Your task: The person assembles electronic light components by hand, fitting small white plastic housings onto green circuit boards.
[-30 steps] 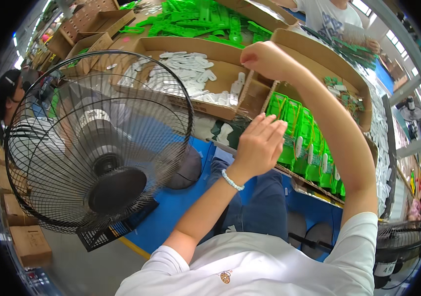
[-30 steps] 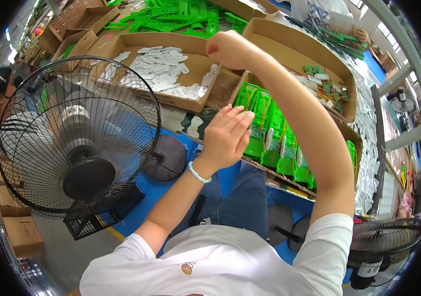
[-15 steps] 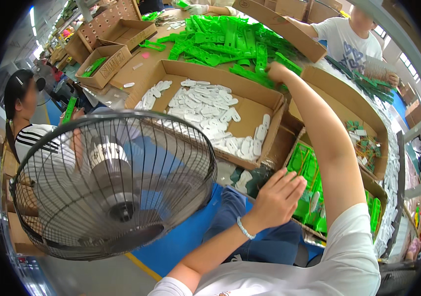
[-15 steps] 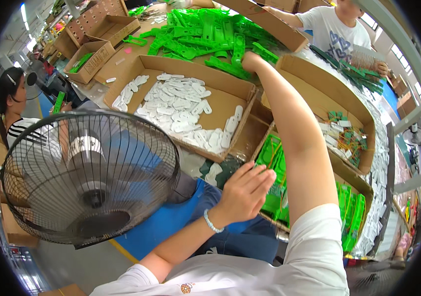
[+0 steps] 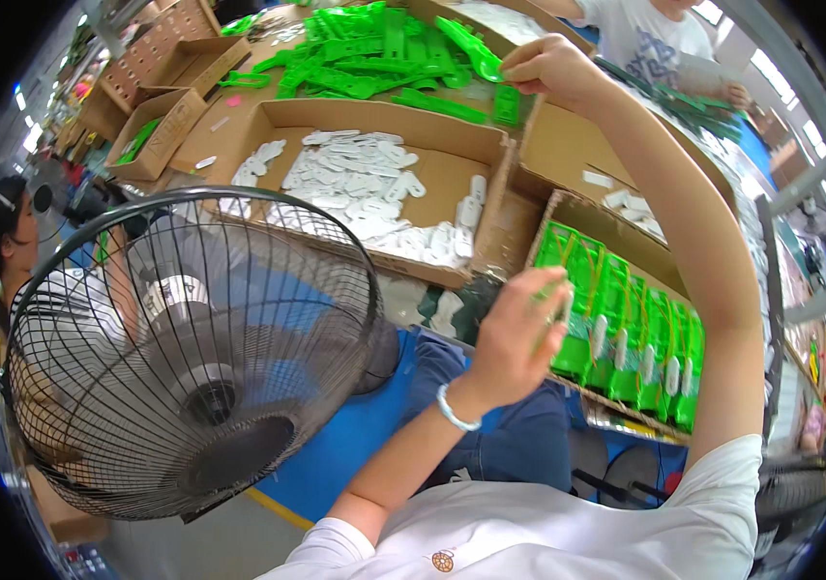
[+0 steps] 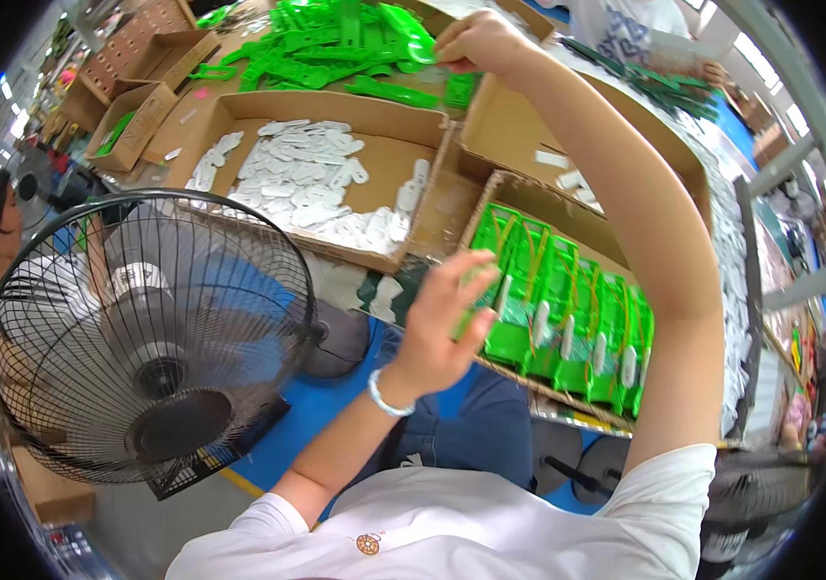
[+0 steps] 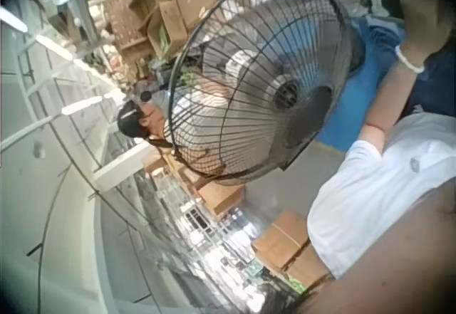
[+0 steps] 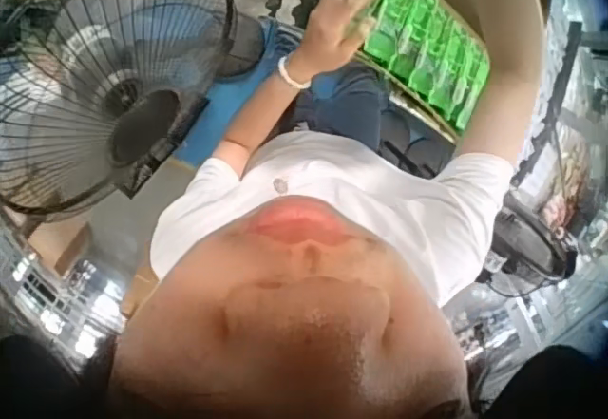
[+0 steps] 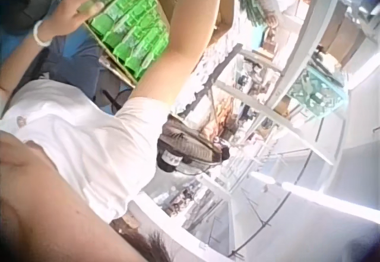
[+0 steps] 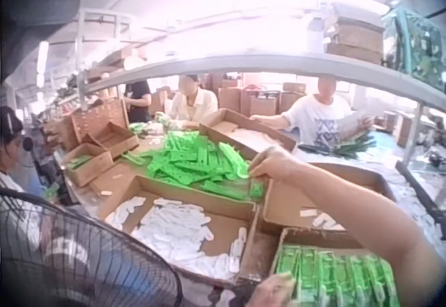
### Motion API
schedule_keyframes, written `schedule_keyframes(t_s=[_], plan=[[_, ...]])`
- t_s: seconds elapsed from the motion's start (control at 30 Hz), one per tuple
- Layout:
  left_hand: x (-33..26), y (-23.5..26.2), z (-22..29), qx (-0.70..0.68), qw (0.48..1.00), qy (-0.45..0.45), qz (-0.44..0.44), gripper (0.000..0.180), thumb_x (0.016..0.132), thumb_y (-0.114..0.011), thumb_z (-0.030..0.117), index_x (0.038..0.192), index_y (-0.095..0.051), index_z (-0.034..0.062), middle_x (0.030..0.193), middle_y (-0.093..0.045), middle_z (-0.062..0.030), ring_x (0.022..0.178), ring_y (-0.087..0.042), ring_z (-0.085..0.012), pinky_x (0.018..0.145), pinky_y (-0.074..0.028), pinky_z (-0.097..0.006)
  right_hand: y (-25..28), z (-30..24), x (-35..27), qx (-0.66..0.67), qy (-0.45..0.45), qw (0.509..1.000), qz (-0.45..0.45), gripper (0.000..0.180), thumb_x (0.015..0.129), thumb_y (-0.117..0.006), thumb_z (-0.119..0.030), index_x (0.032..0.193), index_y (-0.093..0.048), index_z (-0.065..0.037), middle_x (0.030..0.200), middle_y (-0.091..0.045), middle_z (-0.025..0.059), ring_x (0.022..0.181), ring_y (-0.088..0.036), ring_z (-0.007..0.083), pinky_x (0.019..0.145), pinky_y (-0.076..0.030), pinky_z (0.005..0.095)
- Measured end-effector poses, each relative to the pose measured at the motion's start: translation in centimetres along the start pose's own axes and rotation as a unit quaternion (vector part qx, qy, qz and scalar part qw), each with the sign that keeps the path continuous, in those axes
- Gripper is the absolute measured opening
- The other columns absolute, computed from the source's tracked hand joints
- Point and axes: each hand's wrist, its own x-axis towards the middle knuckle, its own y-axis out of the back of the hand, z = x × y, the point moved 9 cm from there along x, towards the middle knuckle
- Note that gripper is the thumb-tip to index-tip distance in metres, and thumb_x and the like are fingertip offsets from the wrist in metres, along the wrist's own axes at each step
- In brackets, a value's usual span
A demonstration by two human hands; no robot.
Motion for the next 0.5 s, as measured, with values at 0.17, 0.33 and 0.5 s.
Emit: schedule_keyframes(t_s=[0.17, 0.33, 0.5], plan=[[1.3, 3.2, -3.5, -0.539, 0.794, 0.184, 0.212, 0.047, 0.100, -0.046, 0.031, 0.137, -0.037, 0.0029, 0.130, -0.051, -0.0215, 0.121, -0.052, -0.0327, 0.108, -0.038, -0.044, -1.5, -9.2, -12.4, -0.136, 0.033, 0.983, -0.119, 0.026, 0.079, -0.070, -0.010, 0.098, -0.069, 0.006, 0.082, -0.068, 0.0049, 0.071, -0.062, 0.0106, 0.065, -0.051, 0.0235], [2.8, 3.4, -2.3, -0.682, 0.682, 0.194, 0.178, 0.042, 0.101, -0.042, 0.038, 0.129, -0.046, 0.0067, 0.120, -0.058, -0.0171, 0.113, -0.057, -0.0301, 0.100, -0.046, -0.044, -6.7, -11.6, -20.6, -0.277, 0.047, 0.899, -0.337, 0.031, 0.080, -0.070, -0.013, 0.106, -0.069, 0.002, 0.089, -0.070, 0.0061, 0.074, -0.064, 0.0128, 0.068, -0.053, 0.0288], [-0.1, 3.0, -0.7, -0.699, 0.666, 0.204, 0.162, 0.038, 0.102, -0.040, 0.037, 0.126, -0.048, 0.0072, 0.109, -0.058, -0.0115, 0.102, -0.058, -0.0271, 0.092, -0.048, -0.048, 1.6, -9.5, -17.7, -0.157, 0.015, 0.975, -0.155, 0.030, 0.085, -0.067, -0.018, 0.110, -0.068, -0.001, 0.095, -0.070, 0.0064, 0.083, -0.064, 0.0145, 0.076, -0.053, 0.0305]])
